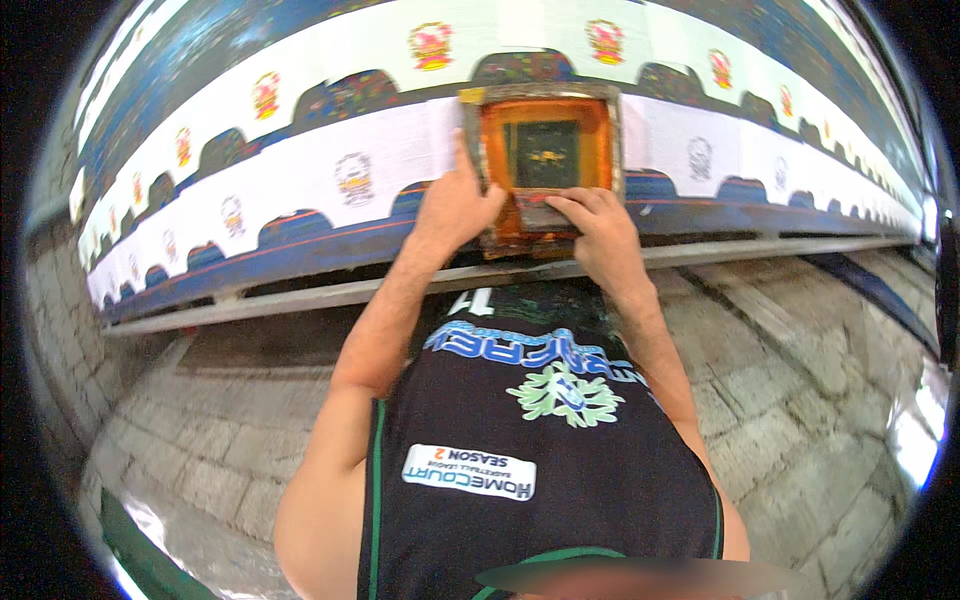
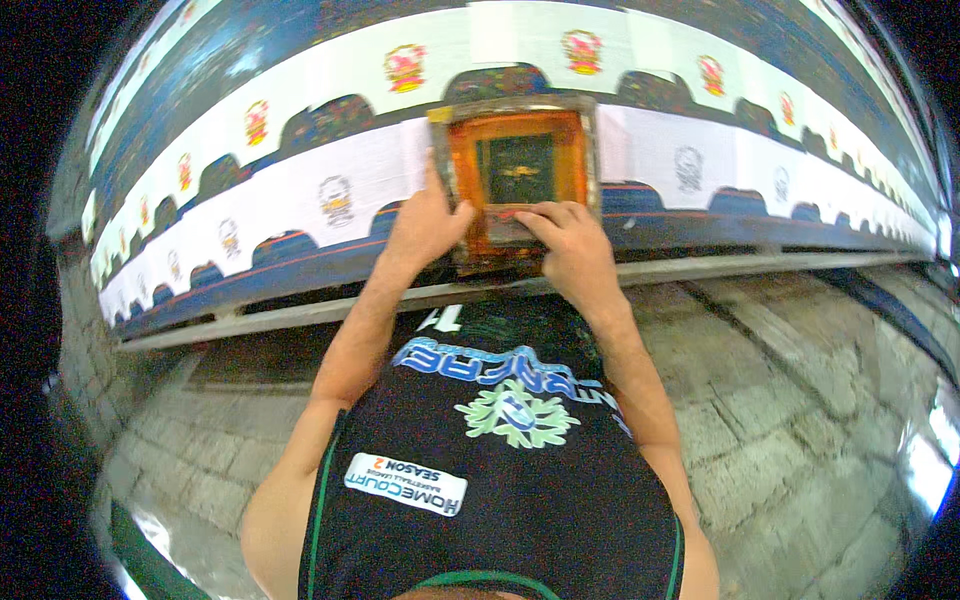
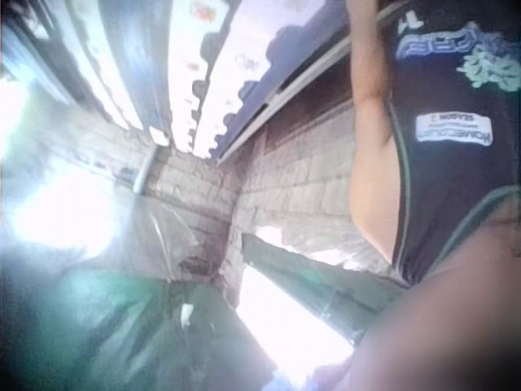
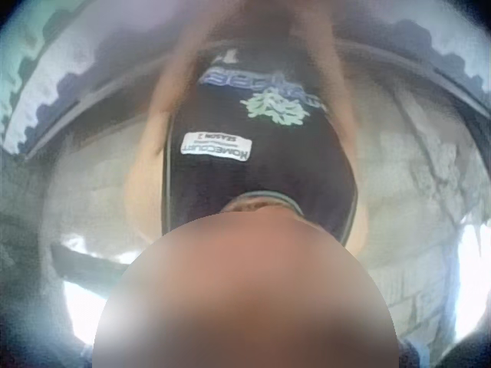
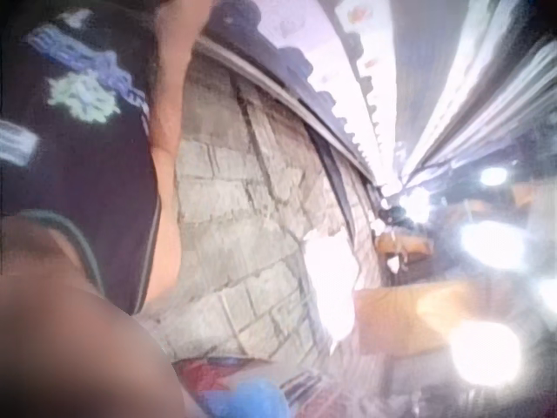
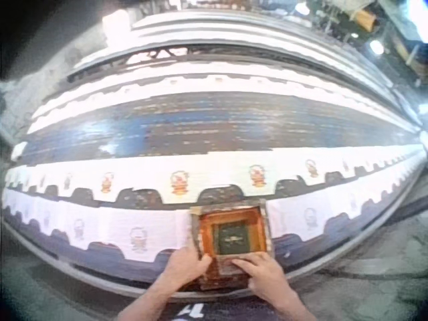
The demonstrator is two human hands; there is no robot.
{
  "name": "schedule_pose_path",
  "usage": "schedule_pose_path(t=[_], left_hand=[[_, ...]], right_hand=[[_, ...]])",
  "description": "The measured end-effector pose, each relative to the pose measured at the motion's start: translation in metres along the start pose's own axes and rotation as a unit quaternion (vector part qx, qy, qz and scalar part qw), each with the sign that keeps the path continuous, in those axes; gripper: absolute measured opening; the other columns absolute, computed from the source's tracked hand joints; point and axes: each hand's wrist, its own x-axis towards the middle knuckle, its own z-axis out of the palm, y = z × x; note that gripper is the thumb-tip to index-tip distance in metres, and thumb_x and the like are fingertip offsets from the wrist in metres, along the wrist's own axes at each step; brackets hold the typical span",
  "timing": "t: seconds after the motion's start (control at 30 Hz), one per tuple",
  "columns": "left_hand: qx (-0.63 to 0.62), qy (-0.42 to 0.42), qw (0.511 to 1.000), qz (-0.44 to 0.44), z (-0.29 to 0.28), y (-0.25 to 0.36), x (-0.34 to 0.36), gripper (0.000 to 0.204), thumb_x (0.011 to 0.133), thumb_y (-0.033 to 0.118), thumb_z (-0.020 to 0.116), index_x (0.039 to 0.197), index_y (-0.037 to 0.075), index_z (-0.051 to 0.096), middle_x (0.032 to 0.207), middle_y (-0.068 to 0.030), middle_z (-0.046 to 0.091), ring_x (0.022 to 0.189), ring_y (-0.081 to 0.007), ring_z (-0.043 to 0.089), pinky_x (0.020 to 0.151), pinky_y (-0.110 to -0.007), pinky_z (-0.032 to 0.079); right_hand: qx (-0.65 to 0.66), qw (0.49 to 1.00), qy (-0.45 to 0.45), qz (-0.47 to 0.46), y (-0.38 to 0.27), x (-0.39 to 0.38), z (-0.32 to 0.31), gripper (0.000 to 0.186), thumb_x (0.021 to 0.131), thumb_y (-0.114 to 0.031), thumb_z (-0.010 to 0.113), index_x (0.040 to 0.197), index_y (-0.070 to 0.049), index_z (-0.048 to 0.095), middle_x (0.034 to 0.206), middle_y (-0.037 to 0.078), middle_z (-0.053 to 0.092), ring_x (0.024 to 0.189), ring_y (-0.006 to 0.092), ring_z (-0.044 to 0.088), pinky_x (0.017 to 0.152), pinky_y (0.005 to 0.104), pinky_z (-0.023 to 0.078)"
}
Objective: The person holds a screen-printing frame and repeatedly rubs a dark block across the screen mesh to transfer orange ink onto a long sheet of printed paper. The person moves the frame along the paper and continues the rubbing motion across multiple sections.
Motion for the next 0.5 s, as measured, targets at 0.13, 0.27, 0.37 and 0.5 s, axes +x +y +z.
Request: schedule_pose_path(t=[0.13,0.27,0.37,0.5], left_hand=[[-0.037,0.003,0.999,0.004,-0.001,-0.007,-0.003,0.107,0.095,0.028,0.072,0.172,-0.012,0.012,0.101,-0.0427,0.075,0.095,-0.0586,0.077,0.09,-0.063,0.062],[-0.02,0.059,0.995,0.076,-0.001,-0.01,-0.009,0.109,0.097,0.027,0.073,0.172,-0.014,0.005,0.091,-0.0366,0.077,0.083,-0.055,0.078,0.079,-0.059,0.064],[-0.05,0.061,0.993,0.084,0.008,0.006,-0.006,0.108,0.097,0.026,0.074,0.172,-0.013,0.008,0.093,-0.0335,0.078,0.083,-0.0529,0.078,0.077,-0.058,0.064],[-0.06,0.083,0.988,0.115,0.052,0.061,0.018,0.108,0.095,0.026,0.075,0.173,-0.011,0.01,0.098,-0.0325,0.079,0.086,-0.052,0.079,0.078,-0.057,0.064]], right_hand=[[-0.014,0.999,0.029,-0.034,0.001,-0.006,0.006,0.054,0.079,0.011,0.066,0.128,-0.009,0.079,0.128,0.01,0.076,0.12,0.0347,0.069,0.106,0.0469,0.058],[-0.008,0.998,0.055,-0.038,0.006,-0.01,0.007,0.054,0.079,0.011,0.068,0.128,-0.009,0.079,0.128,0.008,0.076,0.12,0.0326,0.069,0.104,0.0464,0.06],[-0.005,0.998,0.061,-0.033,0.022,-0.016,-0.007,0.054,0.079,0.011,0.068,0.129,-0.009,0.079,0.129,0.008,0.076,0.122,0.0329,0.069,0.105,0.047,0.06],[-0.021,0.996,0.079,-0.029,0.076,-0.035,-0.043,0.055,0.079,0.011,0.068,0.129,-0.01,0.079,0.13,0.008,0.076,0.123,0.0335,0.068,0.106,0.0479,0.059]])
